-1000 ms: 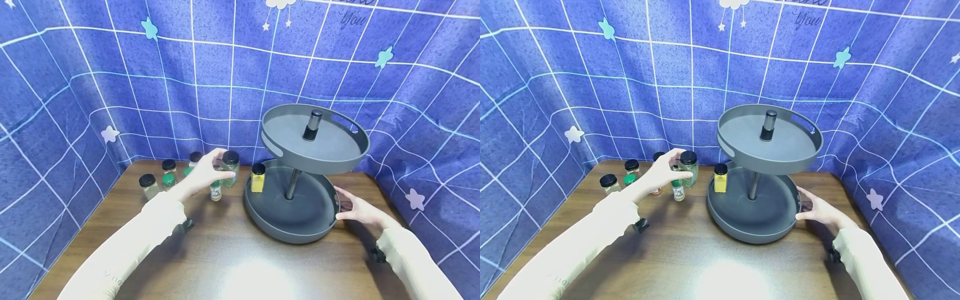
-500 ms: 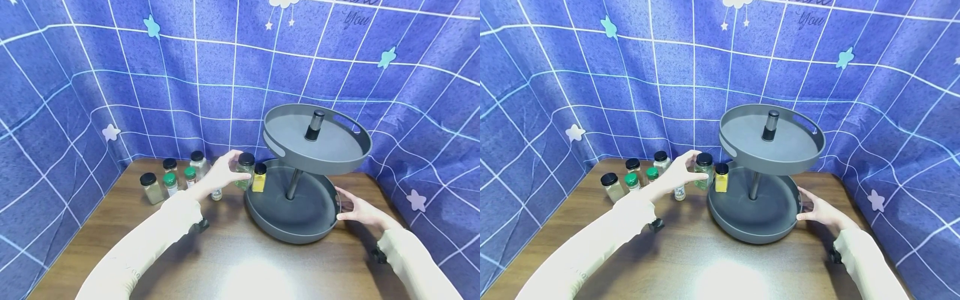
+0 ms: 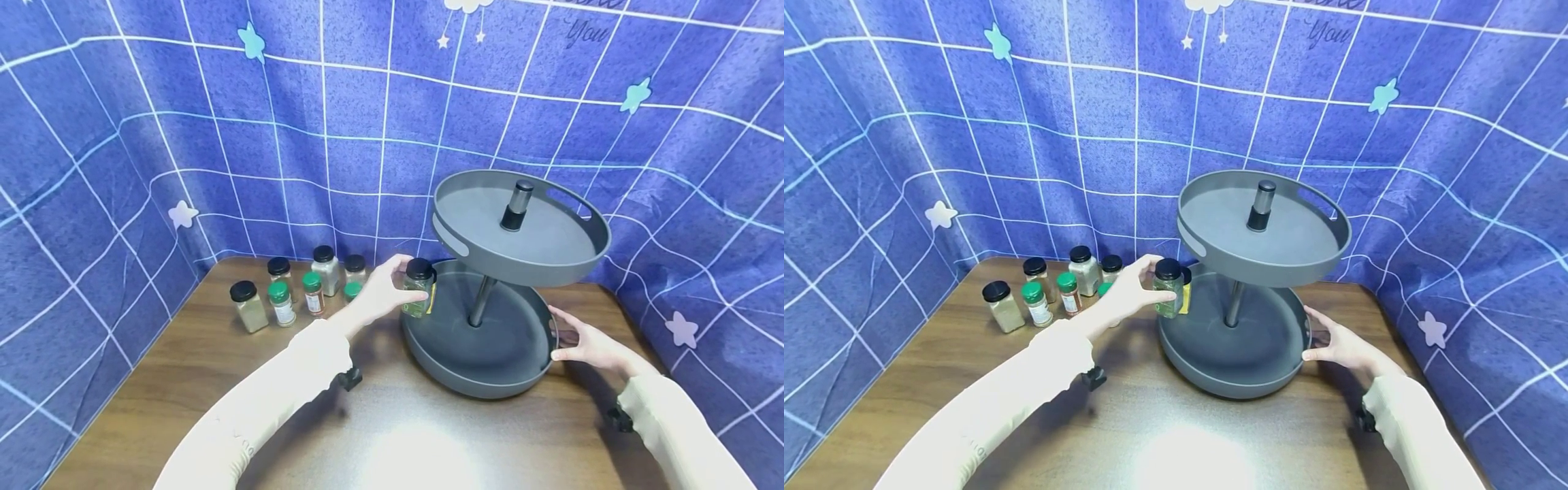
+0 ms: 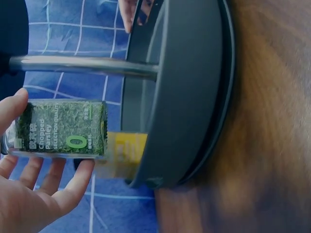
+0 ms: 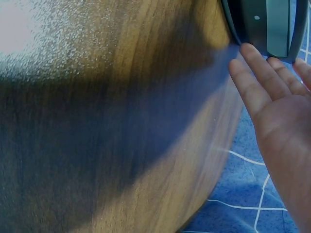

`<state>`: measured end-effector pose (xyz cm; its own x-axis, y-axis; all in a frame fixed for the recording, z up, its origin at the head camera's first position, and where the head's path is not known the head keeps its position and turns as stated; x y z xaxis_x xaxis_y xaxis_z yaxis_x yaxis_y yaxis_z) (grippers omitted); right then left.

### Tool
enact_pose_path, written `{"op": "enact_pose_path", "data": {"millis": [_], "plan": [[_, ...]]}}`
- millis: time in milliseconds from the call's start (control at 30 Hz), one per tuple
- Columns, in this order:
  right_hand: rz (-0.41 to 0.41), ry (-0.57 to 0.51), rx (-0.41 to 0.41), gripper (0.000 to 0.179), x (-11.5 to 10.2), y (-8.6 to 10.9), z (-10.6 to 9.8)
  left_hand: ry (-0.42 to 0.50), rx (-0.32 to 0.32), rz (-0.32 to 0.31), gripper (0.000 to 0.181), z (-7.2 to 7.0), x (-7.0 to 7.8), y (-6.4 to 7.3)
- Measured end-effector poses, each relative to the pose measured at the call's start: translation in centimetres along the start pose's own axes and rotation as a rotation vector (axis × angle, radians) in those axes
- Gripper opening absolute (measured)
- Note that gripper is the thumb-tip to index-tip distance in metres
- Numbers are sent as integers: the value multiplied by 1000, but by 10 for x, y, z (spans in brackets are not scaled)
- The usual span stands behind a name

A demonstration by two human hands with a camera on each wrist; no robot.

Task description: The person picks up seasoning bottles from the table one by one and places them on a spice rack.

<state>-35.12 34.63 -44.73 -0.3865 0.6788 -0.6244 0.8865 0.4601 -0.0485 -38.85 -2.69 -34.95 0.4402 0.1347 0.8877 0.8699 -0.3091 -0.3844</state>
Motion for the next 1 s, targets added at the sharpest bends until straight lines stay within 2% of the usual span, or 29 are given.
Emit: {"op": "enact_pose_path", "data": {"millis": [300, 500, 767, 1000], "plan": [[9, 23, 15, 92, -1, 1, -1, -7, 27, -6, 65, 21, -16, 8], [-9, -15, 7, 92, -5, 2, 0, -100, 41, 23, 67, 29, -22, 14], [-7, 0, 11, 92, -6, 1, 0, -154, 44, 24, 65, 34, -33, 19], [-11, -6, 16, 92, -2, 1, 0, -143, 50, -31, 61, 31, -48, 19]]}}
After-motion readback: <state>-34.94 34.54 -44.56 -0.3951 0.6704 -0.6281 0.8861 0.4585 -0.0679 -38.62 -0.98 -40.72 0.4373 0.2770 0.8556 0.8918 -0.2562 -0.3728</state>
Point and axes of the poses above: each hand's wrist, its own y-axis away from the middle knuckle, its own z-axis out of the palm, x = y × z, the point moved 9 cm from there along -y, towards the middle knuckle, and after that the axes turned 10 degrees about y, right-handed, at the moved point
